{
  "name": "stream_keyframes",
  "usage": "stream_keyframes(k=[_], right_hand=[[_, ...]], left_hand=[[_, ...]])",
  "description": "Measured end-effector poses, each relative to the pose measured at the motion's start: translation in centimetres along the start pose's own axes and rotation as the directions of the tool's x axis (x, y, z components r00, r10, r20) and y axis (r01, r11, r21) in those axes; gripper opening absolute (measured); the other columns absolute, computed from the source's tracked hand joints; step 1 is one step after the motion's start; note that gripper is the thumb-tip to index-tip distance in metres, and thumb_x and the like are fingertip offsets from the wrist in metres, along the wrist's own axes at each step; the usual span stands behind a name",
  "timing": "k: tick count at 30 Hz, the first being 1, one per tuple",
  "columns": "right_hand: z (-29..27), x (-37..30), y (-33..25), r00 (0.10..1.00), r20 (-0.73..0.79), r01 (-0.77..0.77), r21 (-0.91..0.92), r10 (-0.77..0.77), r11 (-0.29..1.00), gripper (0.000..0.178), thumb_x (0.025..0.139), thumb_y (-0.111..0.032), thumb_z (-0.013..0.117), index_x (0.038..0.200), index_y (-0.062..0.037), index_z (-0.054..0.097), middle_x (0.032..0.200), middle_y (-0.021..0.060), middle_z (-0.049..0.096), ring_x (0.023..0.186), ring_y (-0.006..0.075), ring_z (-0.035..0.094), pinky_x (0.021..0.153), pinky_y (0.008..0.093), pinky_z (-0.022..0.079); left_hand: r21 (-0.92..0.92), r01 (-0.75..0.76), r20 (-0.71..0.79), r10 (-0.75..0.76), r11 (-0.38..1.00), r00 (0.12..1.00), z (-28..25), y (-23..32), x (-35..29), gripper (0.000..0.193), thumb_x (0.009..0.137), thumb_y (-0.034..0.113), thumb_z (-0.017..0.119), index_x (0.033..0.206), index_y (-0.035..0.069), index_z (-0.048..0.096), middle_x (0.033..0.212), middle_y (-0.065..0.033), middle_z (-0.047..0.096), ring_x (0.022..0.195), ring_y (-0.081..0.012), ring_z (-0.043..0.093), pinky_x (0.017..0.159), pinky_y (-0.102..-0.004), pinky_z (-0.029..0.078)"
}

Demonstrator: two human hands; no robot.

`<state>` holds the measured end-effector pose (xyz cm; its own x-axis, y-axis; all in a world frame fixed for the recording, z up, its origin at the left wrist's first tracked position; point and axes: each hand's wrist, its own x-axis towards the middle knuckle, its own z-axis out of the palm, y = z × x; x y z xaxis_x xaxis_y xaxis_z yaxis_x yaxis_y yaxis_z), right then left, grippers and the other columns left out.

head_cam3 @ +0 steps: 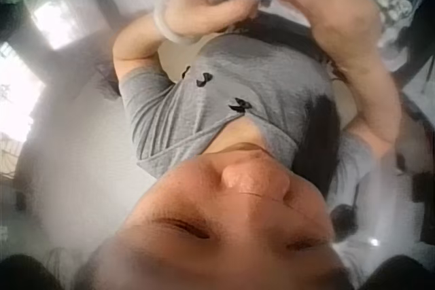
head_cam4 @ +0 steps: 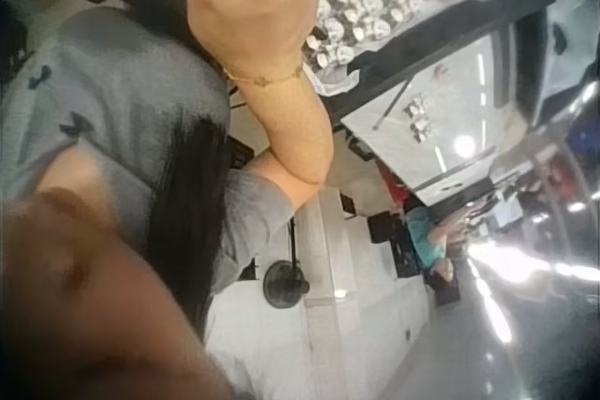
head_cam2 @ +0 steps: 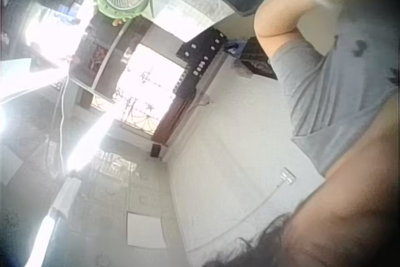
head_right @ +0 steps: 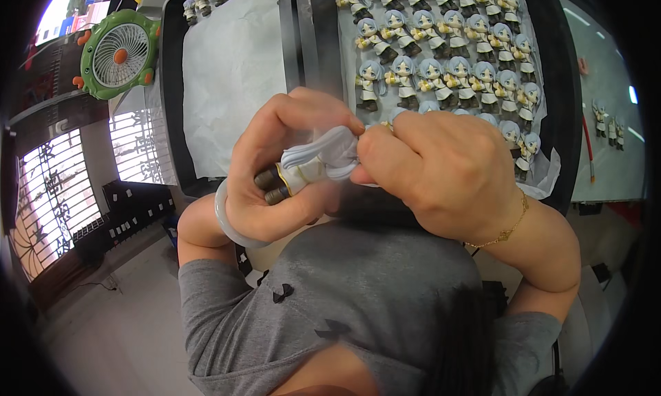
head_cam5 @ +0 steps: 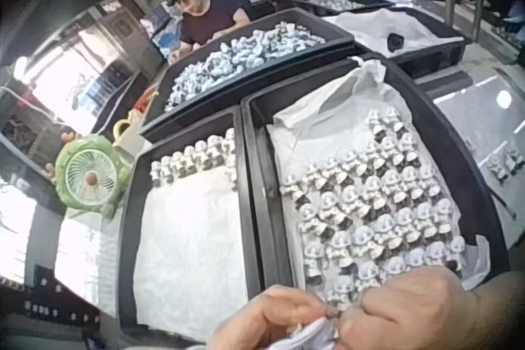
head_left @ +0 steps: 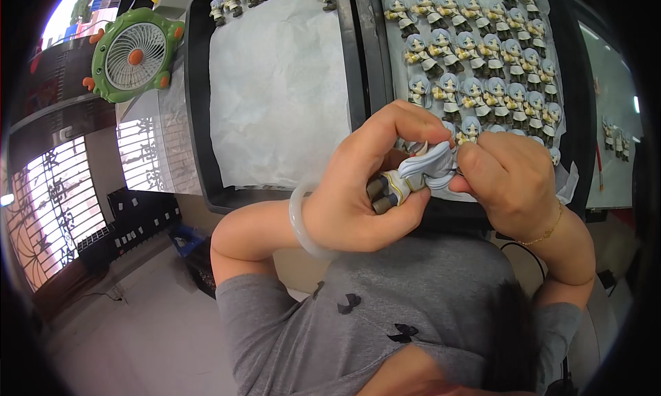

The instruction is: The person prepares a tray by lining it with white tissue paper and then paints small figurines using a red paintbrush. They handle the figurines one by one, applying paint to specific details and placing them back into the tray.

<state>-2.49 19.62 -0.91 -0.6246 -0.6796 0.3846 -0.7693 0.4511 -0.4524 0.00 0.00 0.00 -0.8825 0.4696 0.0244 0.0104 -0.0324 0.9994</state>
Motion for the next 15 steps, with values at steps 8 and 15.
stream_keyframes(k=[8, 15], right_hand=[[0.92, 0.01, 0.03, 0.993, -0.068, -0.095, 0.074, 0.1, 0.993, 0.022, 0.075, -0.028, 0.06, 0.07, -0.0093, 0.05, 0.054, 0.0021, 0.038, 0.044, 0.0163, 0.046, 0.038, 0.0302, 0.036], [0.1, -0.12, 0.21, 0.997, 0.075, -0.037, 0.043, 0.034, 0.998, 0.023, 0.078, -0.024, 0.057, 0.078, -0.0025, 0.05, 0.059, 0.0071, 0.042, 0.048, 0.023, 0.046, 0.043, 0.0343, 0.035]], left_hand=[[0.069, -0.019, -0.021, 0.021, 0.997, 1.0, 0.01, 0.03, 0.23, 0.042, 0.065, -0.008, 0.053, 0.104, 0.001, 0.04, 0.104, -0.0152, 0.048, 0.096, -0.0204, 0.05, 0.084, -0.0311, 0.041], [0.037, -0.012, -0.016, 0.013, 0.999, 1.0, 0.08, -0.31, 0.19, 0.041, 0.065, -0.007, 0.053, 0.104, 0.0, 0.039, 0.104, -0.0155, 0.048, 0.095, -0.0201, 0.05, 0.083, -0.0305, 0.041]])
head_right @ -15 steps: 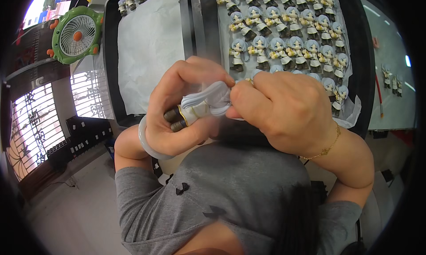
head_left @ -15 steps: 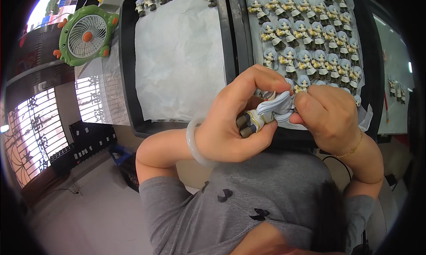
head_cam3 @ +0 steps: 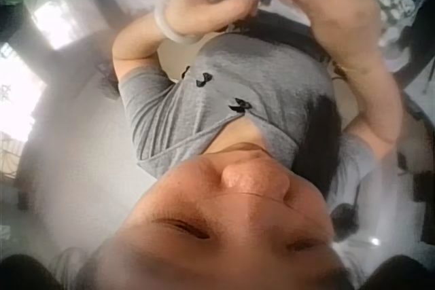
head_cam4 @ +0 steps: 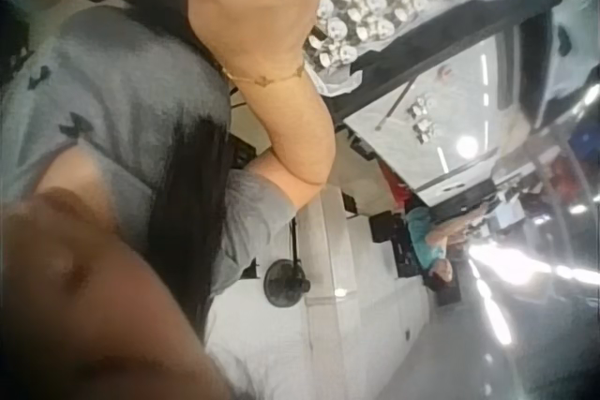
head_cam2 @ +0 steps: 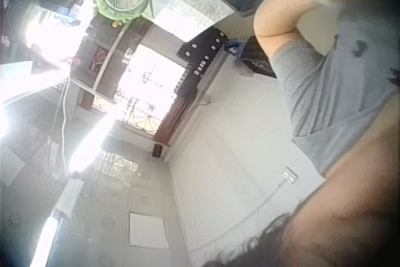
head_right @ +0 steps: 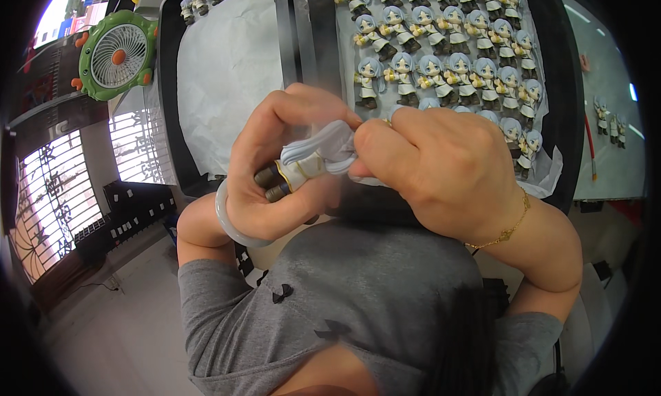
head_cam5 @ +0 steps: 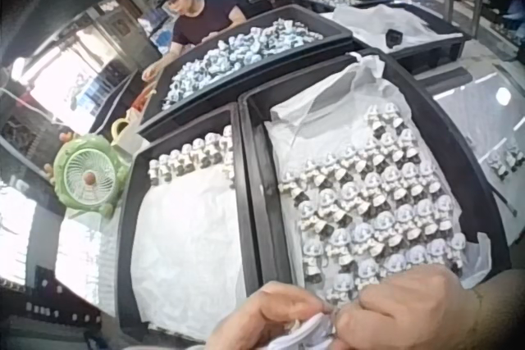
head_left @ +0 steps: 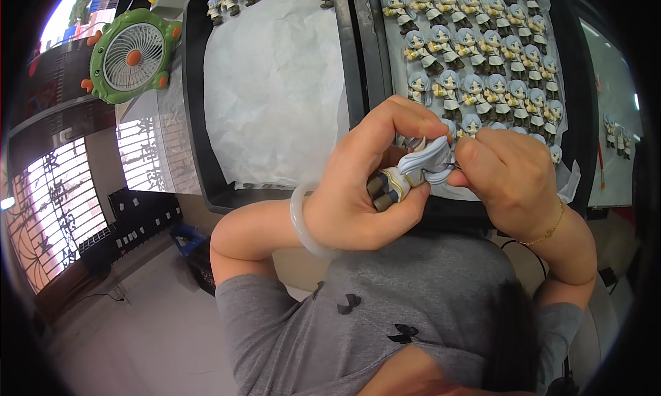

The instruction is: The person prepares a tray by lining it with white tissue paper and then paints small figurines using a red paintbrush. They handle the figurines one by one, applying paint to specific details and placing them back into the tray.

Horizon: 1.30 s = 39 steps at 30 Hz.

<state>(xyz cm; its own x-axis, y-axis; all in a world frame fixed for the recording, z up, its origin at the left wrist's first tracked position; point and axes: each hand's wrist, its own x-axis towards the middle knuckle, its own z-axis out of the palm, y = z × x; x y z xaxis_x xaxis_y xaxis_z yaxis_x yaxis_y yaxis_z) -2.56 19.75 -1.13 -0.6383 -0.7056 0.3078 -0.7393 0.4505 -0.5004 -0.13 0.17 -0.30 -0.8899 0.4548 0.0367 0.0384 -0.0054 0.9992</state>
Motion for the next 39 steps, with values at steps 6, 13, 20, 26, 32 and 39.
stream_keyframes(k=[6, 13, 20, 26, 32, 39], right_hand=[[0.3, 0.0, -0.2, 0.998, -0.033, -0.049, 0.063, 0.051, 0.997, 0.024, 0.077, -0.025, 0.058, 0.077, -0.0025, 0.05, 0.058, 0.0072, 0.043, 0.049, 0.0234, 0.047, 0.044, 0.0344, 0.036], [-0.2, 0.2, 0.4, 0.997, -0.055, -0.054, 0.138, 0.062, 0.989, 0.027, 0.08, -0.028, 0.057, 0.08, -0.0012, 0.051, 0.061, 0.0085, 0.047, 0.051, 0.0239, 0.049, 0.046, 0.0319, 0.038], [-1.0, 0.4, 1.0, 0.981, -0.194, 0.059, 0.295, -0.001, 0.954, 0.016, 0.085, -0.016, 0.052, 0.086, -0.0003, 0.05, 0.062, 0.0091, 0.046, 0.052, 0.0238, 0.048, 0.047, 0.0305, 0.038], [-1.6, 0.2, 0.6, 0.99, -0.116, 0.097, 0.148, -0.08, 0.984, 0.027, 0.081, -0.028, 0.057, 0.082, -0.0012, 0.051, 0.059, 0.0067, 0.044, 0.047, 0.0217, 0.044, 0.043, 0.0313, 0.034], [-1.3, 0.1, 0.4, 0.992, -0.114, 0.069, 0.145, -0.053, 0.987, 0.036, 0.077, -0.038, 0.057, 0.071, -0.0027, 0.049, 0.056, 0.0062, 0.041, 0.045, 0.0225, 0.043, 0.041, 0.0322, 0.032], [-0.9, 0.0, 0.0, 0.993, -0.115, 0.015, 0.138, 0.001, 0.99, 0.038, 0.077, -0.039, 0.056, 0.07, -0.0029, 0.048, 0.056, 0.0074, 0.042, 0.046, 0.0234, 0.044, 0.042, 0.033, 0.033]], left_hand=[[-0.014, -0.042, 0.042, 0.043, 0.999, 0.998, -0.1, 0.0, 0.0, 0.042, 0.069, -0.01, 0.047, 0.11, -0.004, 0.039, 0.105, -0.0132, 0.041, 0.098, -0.0178, 0.047, 0.079, -0.0267, 0.045], [-0.284, 0.271, 0.029, -0.275, 0.92, 0.961, -0.2, 1.8, 0.7, 0.039, 0.067, -0.007, 0.052, 0.104, -0.002, 0.04, 0.105, -0.0156, 0.047, 0.072, -0.0173, 0.057, 0.058, -0.024, 0.048], [-0.48, 0.403, 0.094, -0.411, 0.779, 0.907, -0.7, 2.2, 1.0, 0.04, 0.066, 0.001, 0.063, 0.1, -0.001, 0.041, 0.104, -0.0203, 0.05, 0.054, -0.0183, 0.058, 0.042, -0.0227, 0.049], [-0.493, 0.383, 0.097, -0.388, 0.781, 0.916, -0.7, 1.7, 1.4, 0.043, 0.067, 0.012, 0.07, 0.099, 0.0, 0.043, 0.103, -0.0233, 0.05, 0.053, -0.0182, 0.058, 0.042, -0.0229, 0.049], [-0.503, 0.463, 0.129, -0.466, 0.73, 0.875, -0.7, 1.6, 1.0, 0.049, 0.071, 0.025, 0.068, 0.103, -0.003, 0.043, 0.096, -0.0203, 0.055, 0.052, -0.0186, 0.059, 0.043, -0.0256, 0.051], [-0.518, 0.439, 0.122, -0.444, 0.734, 0.887, -0.7, 1.3, 0.9, 0.048, 0.074, 0.025, 0.065, 0.104, -0.004, 0.042, 0.093, -0.0185, 0.057, 0.062, -0.0226, 0.063, 0.049, -0.0284, 0.054]])
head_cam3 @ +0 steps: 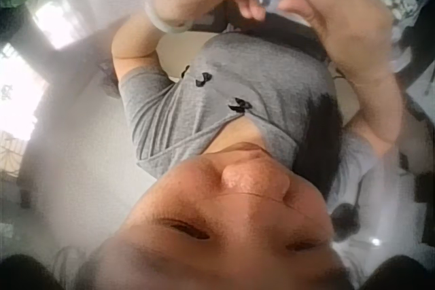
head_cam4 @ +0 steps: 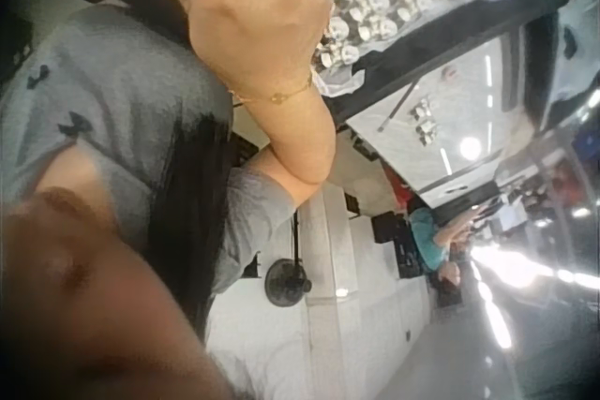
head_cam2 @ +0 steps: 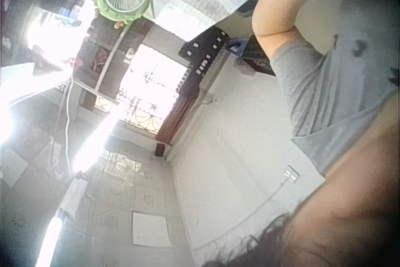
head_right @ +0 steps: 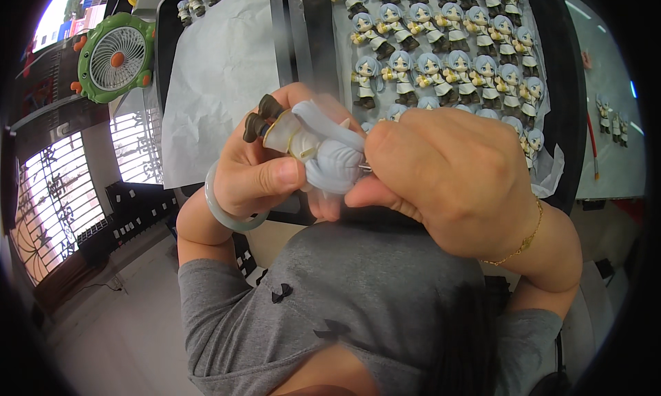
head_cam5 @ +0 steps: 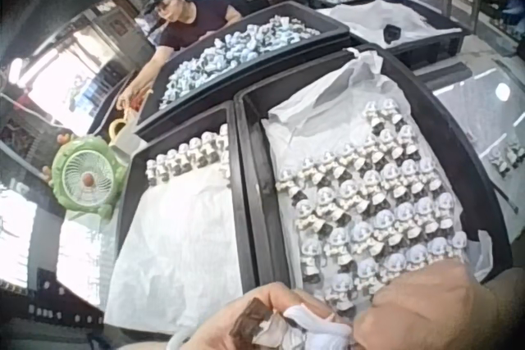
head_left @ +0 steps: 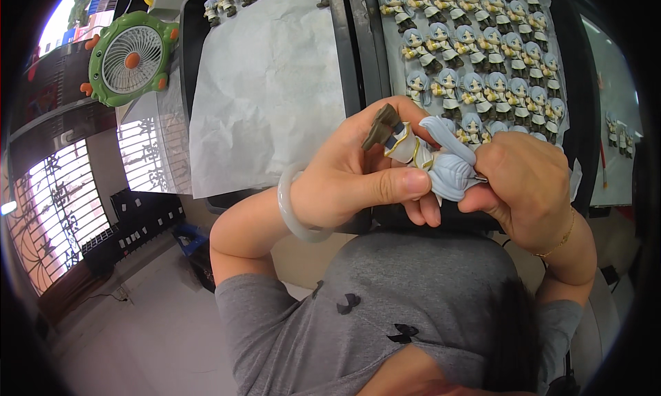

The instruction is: The person prepares a tray by lining it with white tissue paper and then paints small figurines using a red paintbrush. They handle the figurines one by one, applying paint to specific details and placing them back into the tray.

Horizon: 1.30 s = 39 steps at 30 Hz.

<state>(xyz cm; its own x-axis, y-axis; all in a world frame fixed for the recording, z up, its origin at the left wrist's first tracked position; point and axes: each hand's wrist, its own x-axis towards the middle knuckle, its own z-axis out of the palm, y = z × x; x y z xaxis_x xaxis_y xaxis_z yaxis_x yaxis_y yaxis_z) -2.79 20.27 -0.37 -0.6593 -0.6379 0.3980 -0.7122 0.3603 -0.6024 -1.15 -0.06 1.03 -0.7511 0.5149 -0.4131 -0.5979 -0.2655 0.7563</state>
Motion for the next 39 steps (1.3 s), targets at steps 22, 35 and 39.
stream_keyframes(k=[22, 35, 39], right_hand=[[-0.15, -0.09, -0.12, 0.996, 0.077, -0.035, -0.076, 0.041, 0.997, 0.033, 0.079, -0.034, 0.054, 0.077, -0.0015, 0.05, 0.059, 0.0079, 0.044, 0.05, 0.0243, 0.045, 0.044, 0.0337, 0.034], [-0.03, -0.18, -0.04, 0.99, 0.121, -0.059, -0.093, 0.07, 0.994, 0.029, 0.078, -0.03, 0.057, 0.077, -0.0023, 0.05, 0.061, 0.0084, 0.045, 0.053, 0.0256, 0.047, 0.047, 0.0348, 0.036], [0.31, -0.21, 0.2, 0.996, 0.069, -0.058, -0.069, 0.063, 0.996, 0.027, 0.077, -0.028, 0.058, 0.078, -0.0023, 0.05, 0.061, 0.0084, 0.044, 0.053, 0.0256, 0.046, 0.047, 0.0351, 0.036]], left_hand=[[-0.023, -0.085, 0.062, 0.086, 0.996, 0.994, -0.26, -0.55, 0.02, 0.026, 0.084, 0.003, 0.054, 0.104, 0.001, 0.037, 0.095, -0.0134, 0.054, 0.08, -0.0217, 0.062, 0.068, -0.0284, 0.053], [0.052, -0.104, 0.039, 0.102, 0.993, 0.994, -0.3, -0.63, -0.05, 0.026, 0.084, 0.002, 0.054, 0.104, 0.002, 0.037, 0.094, -0.0112, 0.054, 0.08, -0.019, 0.061, 0.07, -0.0264, 0.052], [0.058, -0.101, -0.044, 0.103, 0.993, 0.994, -0.12, -0.8, -0.04, 0.039, 0.078, 0.017, 0.064, 0.103, -0.002, 0.041, 0.098, -0.014, 0.053, 0.083, -0.0235, 0.061, 0.069, -0.0335, 0.055]])
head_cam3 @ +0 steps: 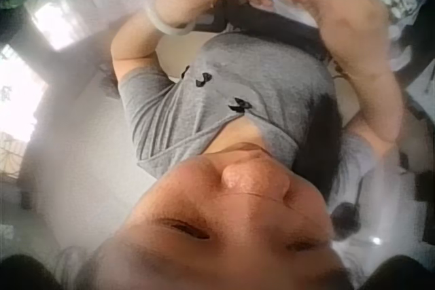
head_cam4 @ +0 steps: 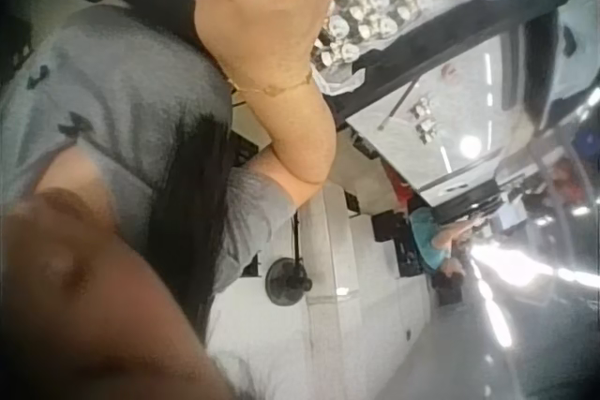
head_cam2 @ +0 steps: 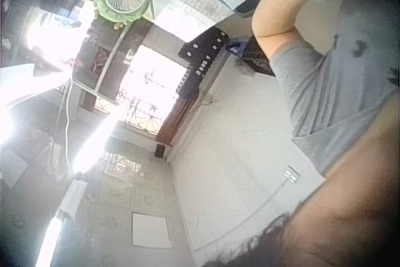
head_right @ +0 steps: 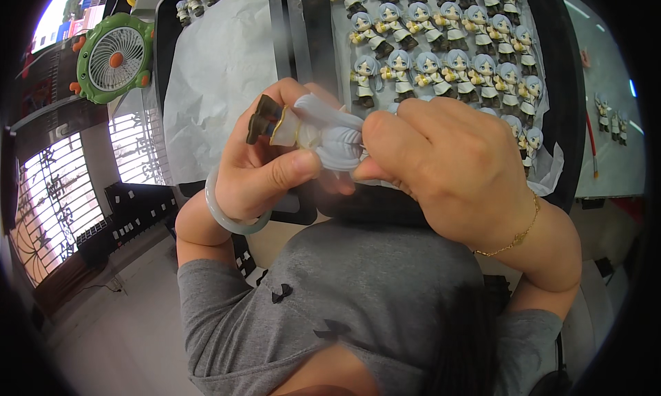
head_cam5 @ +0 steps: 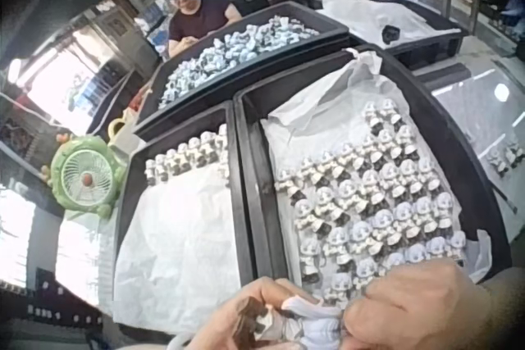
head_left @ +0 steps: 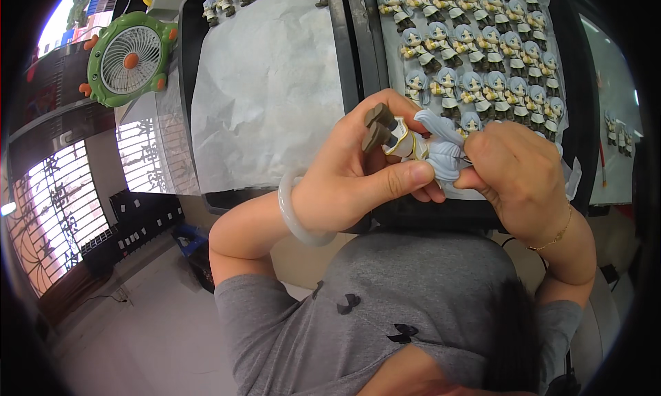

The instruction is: The person prepares a tray by lining it with white tissue paper and then paints small figurines using a red paintbrush. They handle the figurines one by one, applying paint to specific details and placing them back into the tray.

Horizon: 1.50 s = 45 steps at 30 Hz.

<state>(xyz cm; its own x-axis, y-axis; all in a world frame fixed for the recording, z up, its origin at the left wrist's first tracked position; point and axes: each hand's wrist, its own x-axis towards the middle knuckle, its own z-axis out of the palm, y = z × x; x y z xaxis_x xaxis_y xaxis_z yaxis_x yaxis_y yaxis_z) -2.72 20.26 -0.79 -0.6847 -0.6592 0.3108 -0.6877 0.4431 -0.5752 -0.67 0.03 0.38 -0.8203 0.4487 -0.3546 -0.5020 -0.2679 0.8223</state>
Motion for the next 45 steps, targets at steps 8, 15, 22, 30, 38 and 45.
stream_keyframes(k=[8, 15, 22, 30, 38, 45], right_hand=[[0.2, 0.1, 0.1, 1.0, -0.028, -0.007, -0.064, 0.005, 0.998, 0.023, 0.074, -0.031, 0.059, 0.076, -0.0097, 0.049, 0.058, 0.0036, 0.042, 0.051, 0.0204, 0.048, 0.044, 0.0328, 0.038], [0.0, -0.1, 0.1, 1.0, 0.014, 0.001, -0.012, -0.001, 1.0, 0.024, 0.076, -0.026, 0.06, 0.075, -0.0044, 0.048, 0.06, 0.0076, 0.043, 0.053, 0.0253, 0.047, 0.047, 0.0353, 0.037], [0.0, 0.0, 0.6, 1.0, -0.008, -0.025, 0.136, 0.027, 0.99, 0.021, 0.079, -0.026, 0.058, 0.078, -0.0082, 0.048, 0.061, 0.0061, 0.05, 0.056, 0.0251, 0.055, 0.048, 0.0355, 0.042], [-1.1, 0.8, 0.4, 0.939, 0.106, -0.316, 0.643, 0.328, 0.697, 0.042, 0.067, -0.038, 0.07, 0.071, -0.0031, 0.046, 0.058, 0.0085, 0.05, 0.052, 0.0233, 0.052, 0.05, 0.0326, 0.039], [0.7, 0.0, 1.1, 0.976, -0.058, -0.118, 0.67, 0.211, 0.733, 0.032, 0.062, -0.023, 0.069, 0.072, -0.0028, 0.046, 0.06, 0.0099, 0.053, 0.057, 0.0265, 0.054, 0.052, 0.0344, 0.04], [-1.1, -0.8, 0.4, 0.934, -0.322, 0.009, 0.457, 0.156, 0.889, 0.026, 0.062, -0.019, 0.063, 0.073, -0.0006, 0.048, 0.062, 0.0124, 0.056, 0.062, 0.031, 0.058, 0.057, 0.0362, 0.045]], left_hand=[[0.028, -0.007, 0.003, 0.007, 1.0, 1.0, 0.0, 0.0, 0.1, 0.04, 0.078, 0.017, 0.064, 0.103, -0.002, 0.04, 0.099, -0.0128, 0.051, 0.085, -0.023, 0.06, 0.07, -0.0331, 0.054], [0.037, -0.05, 0.083, 0.046, 0.998, 0.995, -0.3, -0.3, 0.4, 0.028, 0.083, 0.003, 0.055, 0.103, 0.003, 0.036, 0.095, -0.0115, 0.053, 0.08, -0.0198, 0.061, 0.068, -0.0279, 0.052], [0.1, -0.152, 0.055, 0.147, 0.983, 0.988, -0.3, -0.3, 0.2, 0.033, 0.08, 0.002, 0.057, 0.107, 0.002, 0.039, 0.106, -0.0133, 0.044, 0.091, -0.0217, 0.056, 0.072, -0.0318, 0.051], [0.865, -0.483, 0.341, 0.549, 0.134, 0.763, -1.1, -1.3, 1.0, 0.032, 0.068, -0.003, 0.064, 0.097, 0.003, 0.051, 0.102, -0.0127, 0.042, 0.084, -0.019, 0.051, 0.073, -0.0283, 0.045], [0.859, -0.498, 0.455, 0.621, -0.118, 0.638, 0.5, -2.3, 1.3, 0.042, 0.061, -0.003, 0.062, 0.101, 0.005, 0.053, 0.105, -0.0131, 0.043, 0.093, -0.0252, 0.048, 0.078, -0.0333, 0.042], [0.755, -0.58, 0.33, 0.587, 0.305, 0.74, -0.5, -2.6, 2.0, 0.043, 0.072, -0.002, 0.059, 0.113, 0.0, 0.045, 0.106, -0.009, 0.049, 0.095, -0.016, 0.049, 0.083, -0.028, 0.041]])
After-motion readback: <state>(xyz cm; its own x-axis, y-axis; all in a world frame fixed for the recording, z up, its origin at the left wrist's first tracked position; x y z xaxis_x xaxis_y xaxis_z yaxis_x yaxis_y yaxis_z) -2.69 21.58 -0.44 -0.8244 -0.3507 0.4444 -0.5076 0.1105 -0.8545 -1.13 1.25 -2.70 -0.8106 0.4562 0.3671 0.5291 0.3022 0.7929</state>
